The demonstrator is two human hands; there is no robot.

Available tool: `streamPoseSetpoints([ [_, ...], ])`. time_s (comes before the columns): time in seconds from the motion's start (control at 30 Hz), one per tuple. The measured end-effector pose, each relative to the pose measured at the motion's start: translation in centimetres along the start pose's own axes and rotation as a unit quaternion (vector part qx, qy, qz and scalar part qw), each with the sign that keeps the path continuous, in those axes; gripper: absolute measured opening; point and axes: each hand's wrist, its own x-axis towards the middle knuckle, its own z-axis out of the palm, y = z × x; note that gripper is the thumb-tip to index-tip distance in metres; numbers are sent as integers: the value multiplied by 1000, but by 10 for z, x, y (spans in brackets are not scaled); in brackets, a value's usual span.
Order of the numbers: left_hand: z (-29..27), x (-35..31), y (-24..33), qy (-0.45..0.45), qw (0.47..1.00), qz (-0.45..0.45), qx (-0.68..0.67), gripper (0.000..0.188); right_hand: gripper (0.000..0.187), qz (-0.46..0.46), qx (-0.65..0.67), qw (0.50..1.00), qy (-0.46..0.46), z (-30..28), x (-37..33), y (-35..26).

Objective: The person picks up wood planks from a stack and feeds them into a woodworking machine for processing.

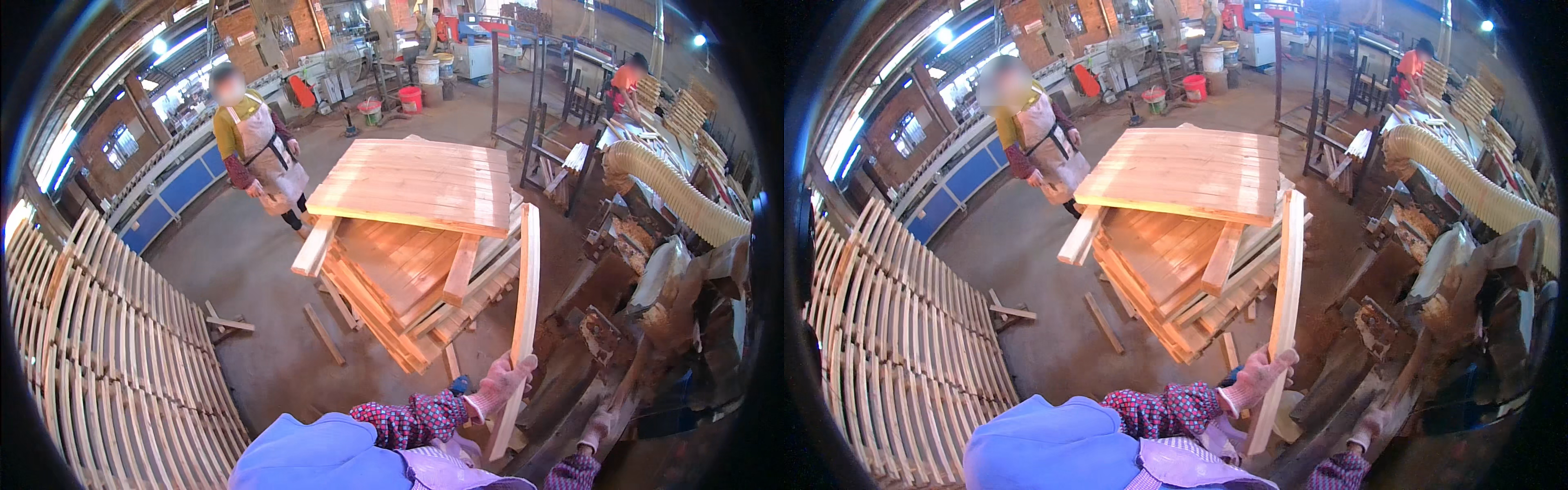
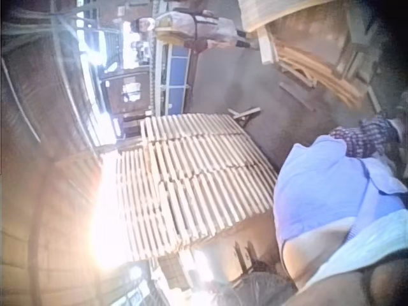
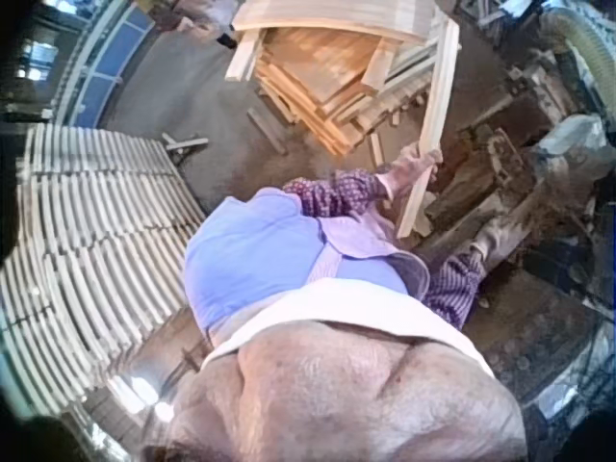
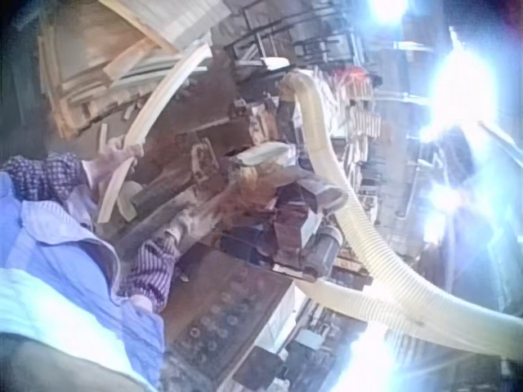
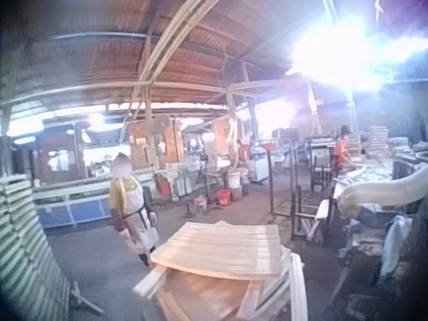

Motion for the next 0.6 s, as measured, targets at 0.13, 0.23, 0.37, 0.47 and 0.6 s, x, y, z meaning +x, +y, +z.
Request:
streamPoseSetpoints([
  [0.13,-2,-3,-15,-8,999,42,-2,44,67,58,552,769,-317,-60,-99,-200],
  [0.23,-3,-9,-33,-87,983,106,125,56,91,7,437,858,-268,-46,-187,-222],
  [0.37,-9,-16,31,-109,876,338,325,96,76,124,376,903,-167,-72,-233,-183],
  [0.47,-71,13,130,100,863,416,269,93,73,129,175,963,-157,-92,-250,-154],
  [0.6,-135,77,212,280,904,323,37,71,68,124,-65,984,-109,-95,-281,-110],
])
